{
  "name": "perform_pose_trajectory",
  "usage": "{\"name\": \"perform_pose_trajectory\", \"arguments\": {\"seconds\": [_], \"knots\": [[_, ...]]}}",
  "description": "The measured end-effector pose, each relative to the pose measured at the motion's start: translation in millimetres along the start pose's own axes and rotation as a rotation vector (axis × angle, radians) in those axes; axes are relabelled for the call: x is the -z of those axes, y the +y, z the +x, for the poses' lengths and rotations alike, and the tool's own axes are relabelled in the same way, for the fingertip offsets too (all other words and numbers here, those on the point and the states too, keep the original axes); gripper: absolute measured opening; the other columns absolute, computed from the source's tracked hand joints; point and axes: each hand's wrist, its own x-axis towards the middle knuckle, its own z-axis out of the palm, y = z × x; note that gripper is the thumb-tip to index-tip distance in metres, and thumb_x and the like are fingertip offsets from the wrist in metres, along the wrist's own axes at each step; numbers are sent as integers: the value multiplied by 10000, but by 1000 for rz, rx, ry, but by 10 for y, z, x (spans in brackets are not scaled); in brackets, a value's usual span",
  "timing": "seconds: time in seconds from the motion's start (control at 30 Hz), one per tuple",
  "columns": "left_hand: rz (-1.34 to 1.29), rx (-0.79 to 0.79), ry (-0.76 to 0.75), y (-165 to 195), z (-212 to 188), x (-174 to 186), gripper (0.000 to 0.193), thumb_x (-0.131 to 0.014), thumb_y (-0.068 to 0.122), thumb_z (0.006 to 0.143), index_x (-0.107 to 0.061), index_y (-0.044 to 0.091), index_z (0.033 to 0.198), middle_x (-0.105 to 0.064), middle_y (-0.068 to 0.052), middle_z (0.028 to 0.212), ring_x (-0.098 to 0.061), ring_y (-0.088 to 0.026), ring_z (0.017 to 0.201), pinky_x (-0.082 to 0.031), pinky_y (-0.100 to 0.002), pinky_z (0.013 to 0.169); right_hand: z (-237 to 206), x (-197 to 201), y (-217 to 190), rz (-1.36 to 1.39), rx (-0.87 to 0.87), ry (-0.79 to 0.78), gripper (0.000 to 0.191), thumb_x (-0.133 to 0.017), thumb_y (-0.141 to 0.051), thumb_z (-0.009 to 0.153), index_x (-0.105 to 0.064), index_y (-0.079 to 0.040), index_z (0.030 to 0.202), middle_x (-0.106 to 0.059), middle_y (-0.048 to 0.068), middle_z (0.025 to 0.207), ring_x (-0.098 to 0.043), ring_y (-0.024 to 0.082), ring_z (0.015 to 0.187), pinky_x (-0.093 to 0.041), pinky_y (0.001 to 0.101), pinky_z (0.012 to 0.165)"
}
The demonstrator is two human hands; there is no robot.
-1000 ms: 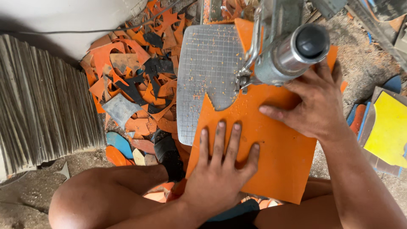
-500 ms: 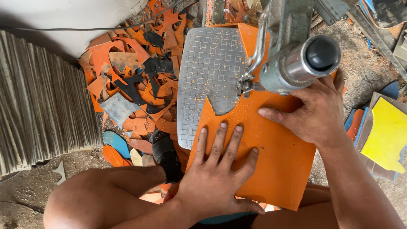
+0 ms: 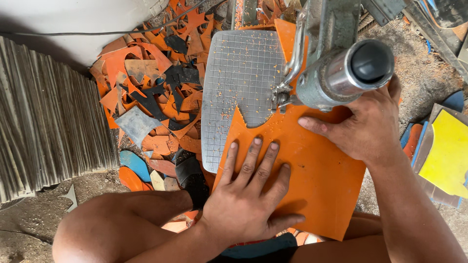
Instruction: The person uses a band saw to cut orange rubber sheets into specific shapes. They guide the material through the blade, following pre-drawn outlines, and remove the cut pieces as they finish.
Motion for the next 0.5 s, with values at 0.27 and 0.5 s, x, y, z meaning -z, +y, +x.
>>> {"name": "perform_pose_trajectory", "arguments": {"seconds": [0.27, 0.5], "knots": [[-12, -3, 33, -15, 59, -25, 691, -620, 649, 944, -668, 63, 1306, -563, -273, 1486, -471, -470, 1457, -236, -672, 1237, 21, -29, 57, -1, -51, -44, 590, -908, -587, 718, -765, -229, 1165, -749, -6, 1194, -648, 240, 1240, -320, 552, 1188], [-46, -6, 27, -59, 103, -14, 655, -649, 590, 935, -668, 44, 1294, -572, -271, 1477, -476, -469, 1456, -236, -675, 1235, 34, -75, 124, -22, -36, -14, 624, -910, -582, 745, -748, -165, 1181, -740, 15, 1170, -651, 276, 1216, -328, 565, 1188]]}}
